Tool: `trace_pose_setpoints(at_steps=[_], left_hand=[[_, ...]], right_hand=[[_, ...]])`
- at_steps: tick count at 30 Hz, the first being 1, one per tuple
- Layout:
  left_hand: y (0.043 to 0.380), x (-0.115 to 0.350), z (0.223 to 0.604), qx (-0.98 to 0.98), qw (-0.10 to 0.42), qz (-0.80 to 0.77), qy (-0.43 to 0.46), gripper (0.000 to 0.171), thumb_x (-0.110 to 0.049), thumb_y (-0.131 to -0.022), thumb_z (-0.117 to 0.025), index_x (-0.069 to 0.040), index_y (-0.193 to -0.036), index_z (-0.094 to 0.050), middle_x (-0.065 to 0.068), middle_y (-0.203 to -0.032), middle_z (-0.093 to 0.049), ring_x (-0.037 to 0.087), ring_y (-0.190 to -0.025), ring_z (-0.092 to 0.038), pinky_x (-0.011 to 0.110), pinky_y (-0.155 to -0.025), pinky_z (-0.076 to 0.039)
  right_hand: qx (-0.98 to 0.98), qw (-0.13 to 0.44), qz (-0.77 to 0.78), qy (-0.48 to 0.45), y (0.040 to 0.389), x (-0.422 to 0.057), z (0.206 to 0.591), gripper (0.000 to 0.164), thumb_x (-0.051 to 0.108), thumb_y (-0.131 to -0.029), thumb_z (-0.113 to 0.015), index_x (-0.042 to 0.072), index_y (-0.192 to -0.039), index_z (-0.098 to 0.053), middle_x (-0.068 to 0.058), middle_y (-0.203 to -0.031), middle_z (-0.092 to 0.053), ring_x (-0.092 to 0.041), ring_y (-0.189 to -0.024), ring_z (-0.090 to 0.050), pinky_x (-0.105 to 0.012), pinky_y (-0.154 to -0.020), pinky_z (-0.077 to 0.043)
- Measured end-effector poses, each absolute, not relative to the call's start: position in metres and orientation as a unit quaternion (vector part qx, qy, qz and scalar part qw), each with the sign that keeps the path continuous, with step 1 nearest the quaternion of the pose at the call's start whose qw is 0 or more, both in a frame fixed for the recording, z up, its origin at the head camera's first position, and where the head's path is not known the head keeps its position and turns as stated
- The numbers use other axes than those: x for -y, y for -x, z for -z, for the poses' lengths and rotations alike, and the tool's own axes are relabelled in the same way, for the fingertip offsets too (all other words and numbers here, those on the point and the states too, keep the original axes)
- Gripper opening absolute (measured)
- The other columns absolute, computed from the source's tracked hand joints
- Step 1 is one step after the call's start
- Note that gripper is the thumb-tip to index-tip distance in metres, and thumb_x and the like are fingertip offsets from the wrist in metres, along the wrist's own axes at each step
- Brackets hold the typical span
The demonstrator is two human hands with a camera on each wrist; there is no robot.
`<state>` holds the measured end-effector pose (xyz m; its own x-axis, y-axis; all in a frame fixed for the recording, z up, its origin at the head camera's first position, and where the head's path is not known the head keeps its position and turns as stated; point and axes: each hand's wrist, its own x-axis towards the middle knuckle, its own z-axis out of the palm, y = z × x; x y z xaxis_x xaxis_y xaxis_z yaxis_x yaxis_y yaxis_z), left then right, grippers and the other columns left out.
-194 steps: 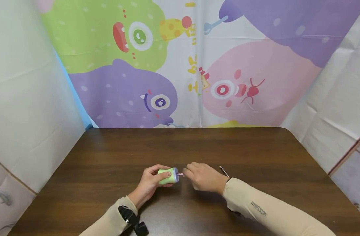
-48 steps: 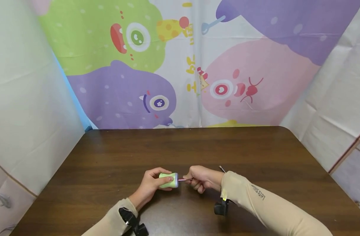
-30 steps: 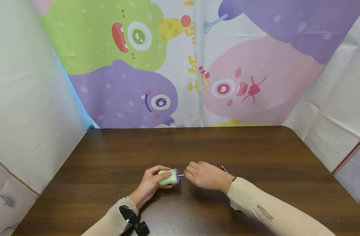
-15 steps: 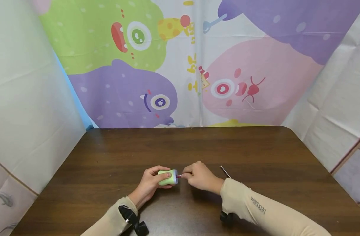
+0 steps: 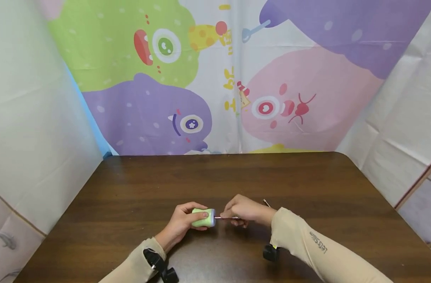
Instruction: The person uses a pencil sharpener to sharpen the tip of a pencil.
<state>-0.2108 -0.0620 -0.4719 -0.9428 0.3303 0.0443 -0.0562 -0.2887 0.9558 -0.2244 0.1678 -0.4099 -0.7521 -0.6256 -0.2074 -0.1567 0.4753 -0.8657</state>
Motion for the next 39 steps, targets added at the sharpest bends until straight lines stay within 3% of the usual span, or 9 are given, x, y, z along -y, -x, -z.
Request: trace_pose_setpoints(at_steps=[4,7,11,15,21,27,33,36,39], left_hand=[[0.211,0.062,0.472,-0.572,0.119,-0.805,-0.106,0.017,0.003,-0.083,-0.072,0.009,-0.099,-0.070,0.012,-0.090,-0.064,0.020,-0.069,-0.067,0.038,-0.060,-0.064],[0.212,0.063,0.472,-0.564,0.117,-0.812,-0.095,0.013,0.005,-0.083,-0.071,0.002,-0.096,-0.073,0.012,-0.090,-0.064,0.021,-0.069,-0.068,0.038,-0.060,-0.064],[0.212,0.063,0.472,-0.560,0.112,-0.817,-0.083,0.016,0.005,-0.084,-0.070,0.009,-0.100,-0.070,0.012,-0.090,-0.065,0.022,-0.070,-0.069,0.036,-0.059,-0.063],[0.211,0.062,0.472,-0.557,0.111,-0.819,-0.081,0.025,0.006,-0.085,-0.069,0.017,-0.107,-0.063,0.012,-0.091,-0.065,0.023,-0.072,-0.069,0.035,-0.060,-0.063],[0.212,0.062,0.473,-0.563,0.112,-0.814,-0.087,0.030,0.007,-0.084,-0.069,0.022,-0.108,-0.059,0.010,-0.090,-0.065,0.020,-0.071,-0.068,0.037,-0.060,-0.064],[0.212,0.065,0.472,-0.576,0.114,-0.803,-0.105,0.038,0.008,-0.083,-0.068,0.027,-0.111,-0.052,0.009,-0.088,-0.066,0.017,-0.069,-0.067,0.036,-0.058,-0.063],[0.213,0.067,0.471,-0.580,0.115,-0.797,-0.125,0.035,0.006,-0.083,-0.069,0.026,-0.108,-0.055,0.009,-0.087,-0.066,0.016,-0.067,-0.067,0.037,-0.057,-0.063],[0.213,0.067,0.471,-0.588,0.117,-0.791,-0.122,0.034,0.006,-0.082,-0.070,0.024,-0.108,-0.057,0.010,-0.087,-0.066,0.017,-0.066,-0.066,0.038,-0.057,-0.063],[0.213,0.066,0.471,-0.587,0.120,-0.792,-0.113,0.032,0.006,-0.083,-0.070,0.023,-0.107,-0.059,0.010,-0.089,-0.067,0.017,-0.068,-0.067,0.038,-0.058,-0.063]], right_hand=[[-0.857,-0.033,0.240,0.454,0.217,-0.171,0.406,0.010,0.014,-0.088,-0.076,0.005,-0.089,-0.072,0.003,-0.073,-0.067,-0.003,-0.059,-0.057,-0.020,-0.050,-0.052],[-0.806,-0.206,0.082,0.549,0.213,-0.171,0.408,0.018,0.006,-0.079,-0.082,0.004,-0.091,-0.069,0.001,-0.081,-0.066,-0.006,-0.068,-0.060,-0.019,-0.057,-0.054],[-0.740,-0.315,-0.041,0.592,0.214,-0.171,0.414,0.019,-0.003,-0.077,-0.072,-0.001,-0.095,-0.068,-0.004,-0.083,-0.064,-0.013,-0.071,-0.058,-0.019,-0.059,-0.053],[-0.721,-0.350,-0.042,0.597,0.217,-0.169,0.420,0.019,-0.004,-0.077,-0.060,-0.003,-0.094,-0.067,-0.006,-0.083,-0.063,-0.015,-0.070,-0.056,-0.023,-0.059,-0.053],[-0.792,-0.219,0.150,0.549,0.217,-0.160,0.424,0.022,-0.011,-0.069,-0.073,0.005,-0.071,-0.059,0.002,-0.064,-0.058,-0.004,-0.055,-0.048,-0.017,-0.046,-0.044],[-0.848,0.083,0.388,0.351,0.219,-0.152,0.413,0.011,-0.004,-0.078,-0.073,-0.002,-0.068,-0.068,-0.001,-0.053,-0.060,0.001,-0.045,-0.044,-0.014,-0.038,-0.037],[-0.725,0.380,0.560,0.127,0.235,-0.155,0.413,0.012,-0.001,-0.083,-0.060,-0.005,-0.071,-0.060,-0.001,-0.051,-0.053,-0.004,-0.041,-0.039,-0.012,-0.037,-0.025],[-0.707,0.413,0.563,0.111,0.238,-0.158,0.416,0.013,0.001,-0.086,-0.058,-0.006,-0.075,-0.060,-0.001,-0.054,-0.054,-0.004,-0.043,-0.041,-0.012,-0.039,-0.027],[-0.763,0.336,0.521,0.183,0.234,-0.163,0.412,0.017,0.008,-0.089,-0.065,-0.009,-0.084,-0.066,-0.004,-0.059,-0.062,-0.007,-0.045,-0.050,-0.018,-0.038,-0.041]])
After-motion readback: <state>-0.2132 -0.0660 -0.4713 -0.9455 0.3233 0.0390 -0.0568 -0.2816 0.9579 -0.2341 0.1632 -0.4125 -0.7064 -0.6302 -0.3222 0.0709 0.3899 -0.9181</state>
